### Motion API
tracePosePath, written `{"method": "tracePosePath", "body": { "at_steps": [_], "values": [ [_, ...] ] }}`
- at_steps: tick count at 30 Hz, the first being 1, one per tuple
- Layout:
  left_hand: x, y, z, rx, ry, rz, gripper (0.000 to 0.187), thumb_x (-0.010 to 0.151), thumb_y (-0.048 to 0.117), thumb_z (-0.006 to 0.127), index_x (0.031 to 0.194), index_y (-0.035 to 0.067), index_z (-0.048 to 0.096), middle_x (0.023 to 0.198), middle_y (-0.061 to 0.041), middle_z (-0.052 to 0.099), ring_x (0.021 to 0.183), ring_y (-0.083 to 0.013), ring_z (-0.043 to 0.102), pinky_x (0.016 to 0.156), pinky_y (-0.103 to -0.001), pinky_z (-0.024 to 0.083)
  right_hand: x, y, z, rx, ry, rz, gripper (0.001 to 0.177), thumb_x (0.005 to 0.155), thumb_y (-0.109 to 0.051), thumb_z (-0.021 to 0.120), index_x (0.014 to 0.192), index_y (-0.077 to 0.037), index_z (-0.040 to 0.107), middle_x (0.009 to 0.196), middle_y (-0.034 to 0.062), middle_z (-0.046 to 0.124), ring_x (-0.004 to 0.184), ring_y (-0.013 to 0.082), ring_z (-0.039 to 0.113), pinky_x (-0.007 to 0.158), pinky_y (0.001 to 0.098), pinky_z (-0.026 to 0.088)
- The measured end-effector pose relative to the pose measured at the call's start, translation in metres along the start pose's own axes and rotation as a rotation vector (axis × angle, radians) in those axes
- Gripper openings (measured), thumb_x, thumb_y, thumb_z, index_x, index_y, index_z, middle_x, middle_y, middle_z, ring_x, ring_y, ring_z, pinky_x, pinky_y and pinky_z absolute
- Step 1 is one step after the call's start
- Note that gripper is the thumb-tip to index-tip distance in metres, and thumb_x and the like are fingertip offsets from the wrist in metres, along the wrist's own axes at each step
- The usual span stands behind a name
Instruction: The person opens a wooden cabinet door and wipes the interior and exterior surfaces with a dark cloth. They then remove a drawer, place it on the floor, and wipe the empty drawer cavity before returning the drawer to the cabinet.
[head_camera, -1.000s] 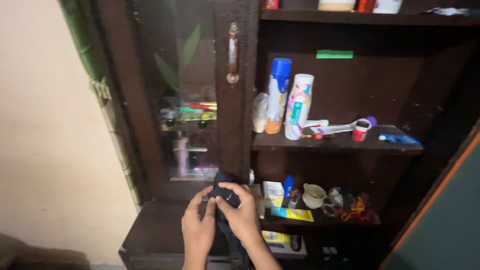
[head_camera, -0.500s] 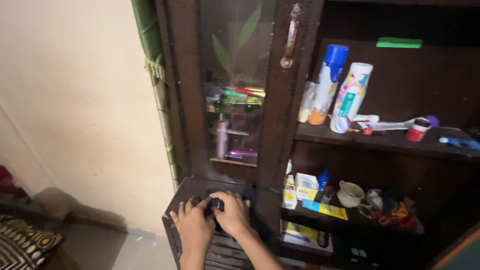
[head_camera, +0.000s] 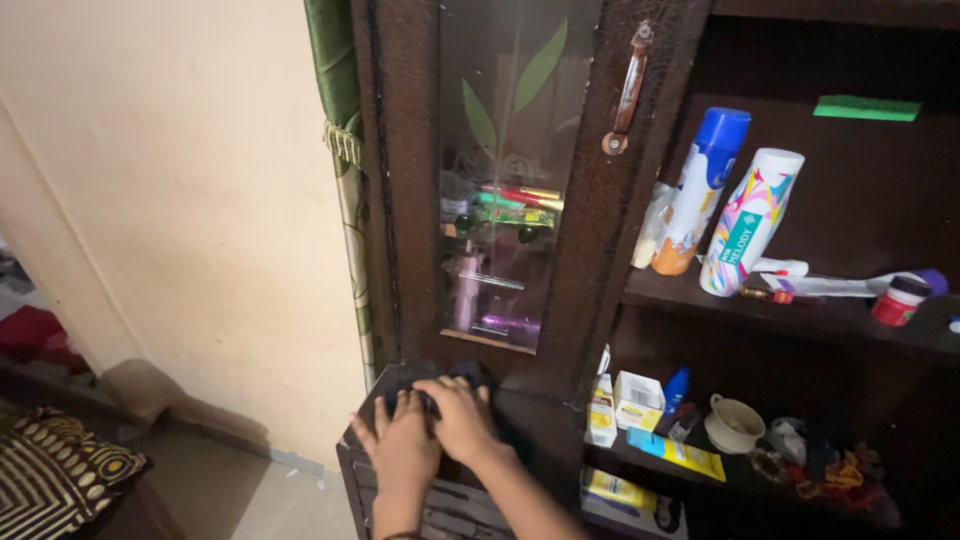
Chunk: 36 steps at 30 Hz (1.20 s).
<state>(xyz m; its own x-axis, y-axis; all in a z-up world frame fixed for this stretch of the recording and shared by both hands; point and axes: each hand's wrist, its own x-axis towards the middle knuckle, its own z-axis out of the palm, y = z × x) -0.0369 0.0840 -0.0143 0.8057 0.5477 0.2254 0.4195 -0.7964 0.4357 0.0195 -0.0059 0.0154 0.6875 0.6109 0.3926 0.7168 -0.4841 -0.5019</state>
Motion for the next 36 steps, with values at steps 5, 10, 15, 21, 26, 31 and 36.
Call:
{"method": "tracePosePath", "body": {
  "at_steps": [5, 10, 15, 21, 26, 31, 36],
  "values": [
    [0.012, 0.028, 0.017, 0.015, -0.053, 0.149, 0.057, 0.091, 0.015, 0.054, 0.147, 0.009, 0.047, 0.155, -0.01, 0.045, 0.151, -0.0348, 0.027, 0.123, -0.06, 0.003, -0.008, 0.029, -0.019, -0.101, 0.089, 0.048, 0.046, 0.078, -0.014, 0.072, 0.124, -0.02, 0.07, 0.122, 0.0078, 0.06, 0.122, 0.0287, 0.053, 0.101, 0.0464, 0.037],
    [0.007, 0.065, 0.032, 0.007, -0.176, 0.268, 0.051, 0.095, 0.016, 0.053, 0.146, 0.012, 0.049, 0.155, -0.011, 0.044, 0.152, -0.0359, 0.026, 0.124, -0.056, 0.011, -0.035, 0.049, -0.042, -0.189, 0.131, 0.262, 0.044, 0.084, -0.018, 0.07, 0.127, -0.024, 0.069, 0.121, 0.0046, 0.06, 0.122, 0.0258, 0.054, 0.098, 0.0467, 0.04],
    [0.002, 0.1, 0.047, 0.032, -0.3, 0.357, 0.049, 0.096, 0.017, 0.054, 0.144, 0.012, 0.052, 0.154, -0.012, 0.047, 0.152, -0.0353, 0.029, 0.126, -0.05, 0.012, -0.06, 0.066, -0.066, -0.234, 0.168, 0.452, 0.044, 0.082, -0.027, 0.073, 0.126, -0.027, 0.069, 0.12, 0.0025, 0.061, 0.122, 0.0246, 0.054, 0.101, 0.0481, 0.041],
    [-0.014, 0.13, 0.037, -0.075, -0.327, 0.469, 0.046, 0.091, 0.014, 0.059, 0.136, 0.011, 0.059, 0.143, -0.02, 0.054, 0.147, -0.0378, 0.035, 0.124, -0.048, 0.017, -0.084, 0.075, -0.085, -0.224, 0.218, 0.594, 0.044, 0.081, -0.026, 0.073, 0.125, -0.028, 0.07, 0.123, 0.0001, 0.06, 0.125, 0.0239, 0.054, 0.102, 0.0516, 0.042],
    [-0.046, 0.125, 0.003, -0.038, -0.494, 0.401, 0.038, 0.093, 0.015, 0.054, 0.129, 0.014, 0.066, 0.13, -0.016, 0.069, 0.135, -0.0303, 0.057, 0.132, -0.045, 0.015, -0.11, 0.053, -0.087, -0.263, 0.182, 0.623, 0.045, 0.083, -0.028, 0.073, 0.127, -0.03, 0.068, 0.124, 0.0, 0.057, 0.128, 0.024, 0.05, 0.099, 0.0508, 0.043],
    [-0.076, 0.079, -0.012, -0.113, -0.201, 0.387, 0.055, 0.087, 0.011, 0.059, 0.141, 0.022, 0.059, 0.145, -0.006, 0.059, 0.141, -0.0335, 0.041, 0.123, -0.058, 0.0, -0.107, 0.013, -0.067, -0.317, 0.047, 0.529, 0.057, 0.078, -0.026, 0.074, 0.135, -0.027, 0.064, 0.13, -0.0024, 0.054, 0.127, 0.0202, 0.048, 0.098, 0.0459, 0.041],
    [-0.074, 0.018, -0.012, -0.117, -0.062, 0.2, 0.052, 0.089, 0.019, 0.06, 0.141, 0.024, 0.059, 0.148, 0.003, 0.058, 0.145, -0.0331, 0.035, 0.118, -0.065, -0.008, -0.096, -0.022, -0.031, -0.258, 0.069, 0.315, 0.052, 0.082, -0.025, 0.072, 0.134, -0.023, 0.066, 0.121, -0.0001, 0.056, 0.118, 0.0228, 0.052, 0.093, 0.0457, 0.042]
  ]
}}
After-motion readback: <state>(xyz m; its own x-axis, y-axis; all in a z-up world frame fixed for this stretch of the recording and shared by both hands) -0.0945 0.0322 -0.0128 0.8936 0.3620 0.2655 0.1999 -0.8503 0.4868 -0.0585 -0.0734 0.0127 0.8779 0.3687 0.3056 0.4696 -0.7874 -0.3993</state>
